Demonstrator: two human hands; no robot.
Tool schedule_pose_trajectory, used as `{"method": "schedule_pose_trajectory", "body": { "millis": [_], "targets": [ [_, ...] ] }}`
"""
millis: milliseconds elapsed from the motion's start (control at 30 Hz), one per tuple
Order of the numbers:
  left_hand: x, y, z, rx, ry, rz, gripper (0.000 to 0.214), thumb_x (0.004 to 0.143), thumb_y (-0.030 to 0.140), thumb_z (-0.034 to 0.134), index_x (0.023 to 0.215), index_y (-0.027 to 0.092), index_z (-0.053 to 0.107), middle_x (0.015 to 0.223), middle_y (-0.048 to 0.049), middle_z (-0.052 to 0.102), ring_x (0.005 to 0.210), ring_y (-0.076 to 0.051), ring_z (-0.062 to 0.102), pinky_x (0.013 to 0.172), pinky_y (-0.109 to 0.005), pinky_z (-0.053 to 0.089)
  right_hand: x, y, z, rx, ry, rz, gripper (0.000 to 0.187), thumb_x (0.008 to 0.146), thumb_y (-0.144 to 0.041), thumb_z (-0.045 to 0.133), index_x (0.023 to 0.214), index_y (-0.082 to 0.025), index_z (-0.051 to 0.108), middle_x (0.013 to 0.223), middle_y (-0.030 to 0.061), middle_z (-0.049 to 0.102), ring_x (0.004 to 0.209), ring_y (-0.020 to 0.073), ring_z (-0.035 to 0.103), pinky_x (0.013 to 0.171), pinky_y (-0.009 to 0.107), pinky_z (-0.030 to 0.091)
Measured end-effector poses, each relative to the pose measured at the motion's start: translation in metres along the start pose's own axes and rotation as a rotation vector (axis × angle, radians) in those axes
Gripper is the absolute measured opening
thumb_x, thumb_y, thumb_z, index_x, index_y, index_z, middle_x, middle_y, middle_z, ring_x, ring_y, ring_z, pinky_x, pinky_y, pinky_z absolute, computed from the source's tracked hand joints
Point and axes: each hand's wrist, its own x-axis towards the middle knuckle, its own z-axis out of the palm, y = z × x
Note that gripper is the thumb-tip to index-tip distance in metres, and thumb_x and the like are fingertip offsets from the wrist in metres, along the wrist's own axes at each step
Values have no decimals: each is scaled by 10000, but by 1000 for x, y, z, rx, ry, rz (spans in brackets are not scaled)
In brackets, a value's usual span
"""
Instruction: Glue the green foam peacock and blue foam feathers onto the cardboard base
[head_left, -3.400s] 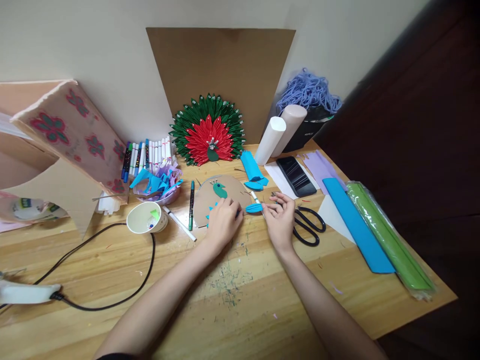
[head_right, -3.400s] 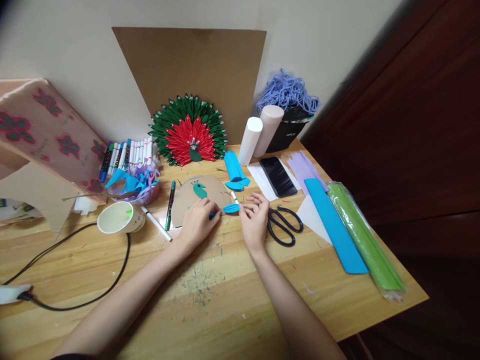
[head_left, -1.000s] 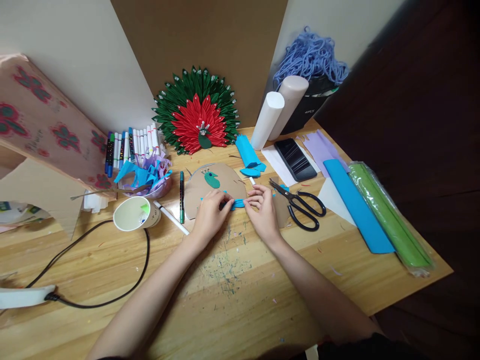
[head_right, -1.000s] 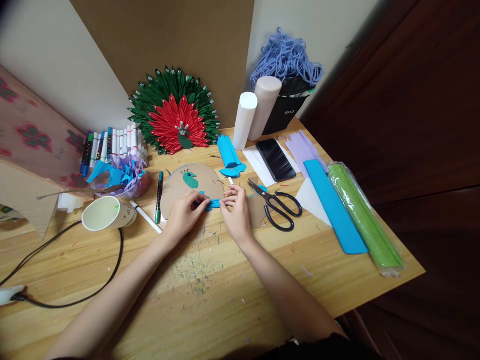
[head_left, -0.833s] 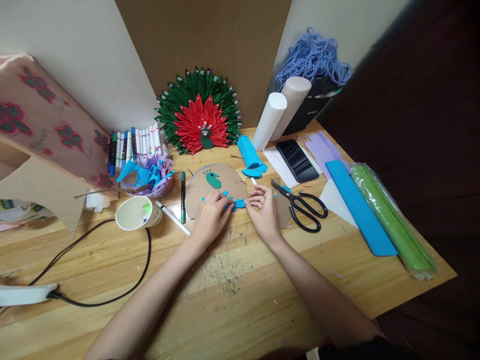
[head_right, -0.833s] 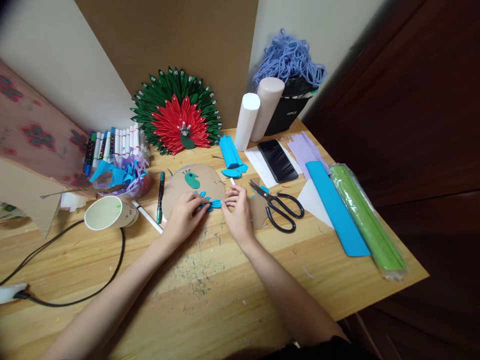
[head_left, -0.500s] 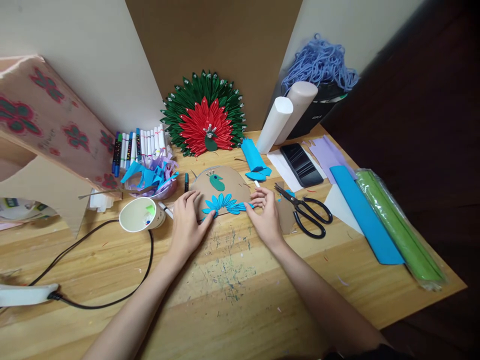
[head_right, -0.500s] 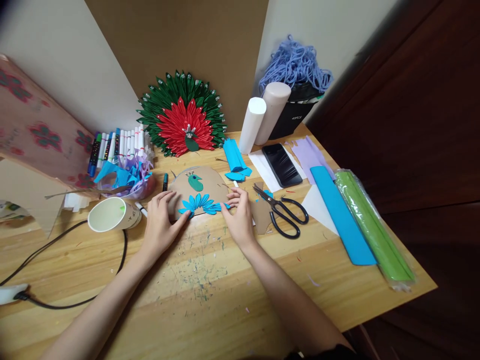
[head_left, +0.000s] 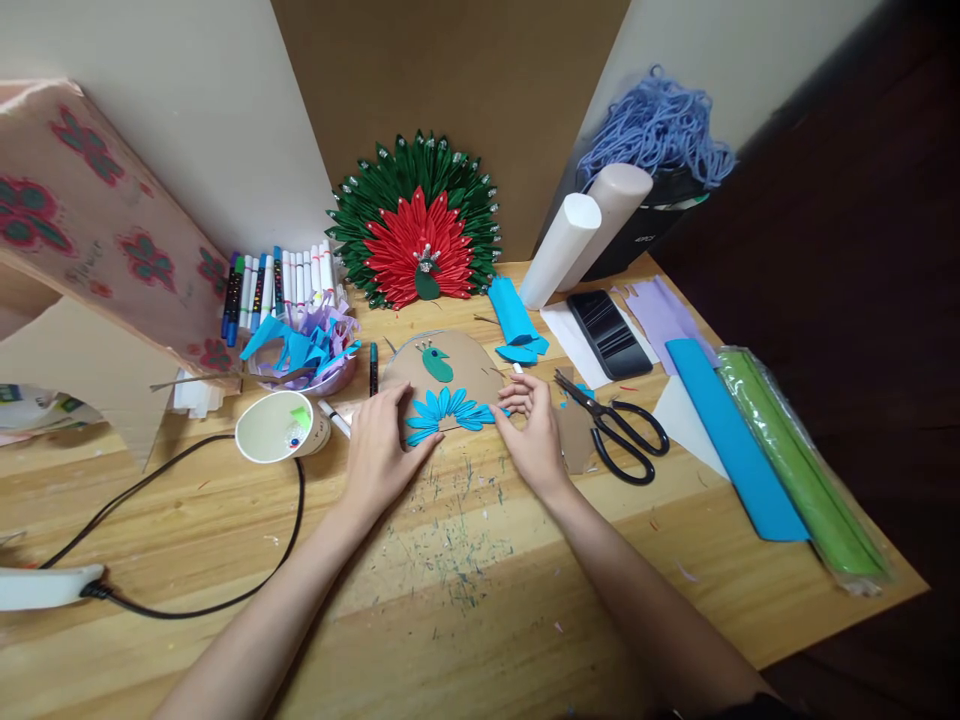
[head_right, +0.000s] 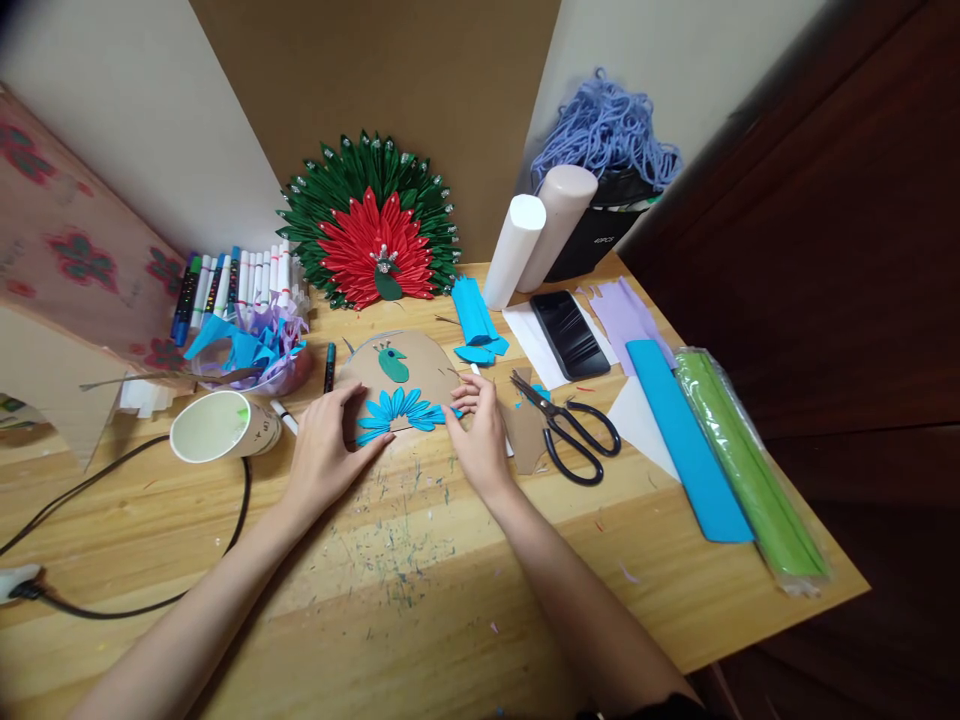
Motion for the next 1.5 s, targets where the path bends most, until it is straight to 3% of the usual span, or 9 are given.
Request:
{"method": "schedule_pose_trajectory", "body": {
  "millis": [167, 333, 633, 933, 1067, 1233, 1500],
  "targets": [
    [-1, 10, -4, 10, 6, 122, 503, 791, 361, 598, 1239, 195, 440, 1222, -106, 524, 1126, -255, 469, 947, -408, 372, 1, 4, -2, 35, -43, 3, 363, 787, -205, 579, 1102, -212, 399, 963, 51, 533, 800, 154, 583, 758, 340, 483],
    [1, 29, 2, 22, -192, 340, 394, 897, 295, 424, 1271, 173, 435, 1276, -90, 513, 1156, -224, 454, 987, -388, 355, 4, 4, -3, 16, -57, -13, 350, 794, -199, 568, 1102, -216, 403, 971, 53, 536, 791, 152, 581, 758, 340, 487],
    [3, 29, 14, 96, -266, 391, 414, 910, 299, 380, 1295, 154, 427, 1295, -96, 505, 1147, -248, 450, 988, -421, 347, 5, 3, -1, 7, -67, -33, 345, 797, -177, 559, 1105, -221, 409, 954, 44, 538, 778, 145, 579, 751, 330, 489],
    [2, 28, 13, 15, -233, 330, 404, 906, 280, 397, 1288, 150, 419, 1233, -106, 514, 1112, -244, 432, 963, -411, 366, 11, 2, 3, 0, -69, -63, 335, 799, -163, 550, 1103, -217, 422, 937, 41, 549, 793, 146, 577, 750, 317, 484],
    [19, 31, 9, -38, -173, 198, 269, 905, 274, 412, 1115, 179, 552, 1035, -85, 555, 949, -218, 468, 833, -365, 418, 11, 2, 3, -4, -83, -67, 324, 797, -173, 548, 1095, -210, 426, 937, 50, 556, 811, 157, 578, 755, 328, 487],
    [47, 38, 12, -11, -212, 197, 153, 816, 324, 568, 836, 181, 618, 845, -61, 586, 830, -218, 493, 717, -340, 409, 11, 1, 2, -7, -87, -76, 315, 799, -170, 541, 1093, -212, 437, 935, 51, 556, 800, 158, 576, 753, 333, 491],
    [50, 38, 19, -97, -252, 71, 128, 827, 258, 521, 758, 174, 590, 778, -47, 631, 763, -185, 554, 669, -292, 407, 12, 3, 3, -15, -85, -85, 340, 789, -154, 547, 1106, -212, 437, 945, 56, 556, 815, 162, 572, 758, 335, 492]
  ]
}}
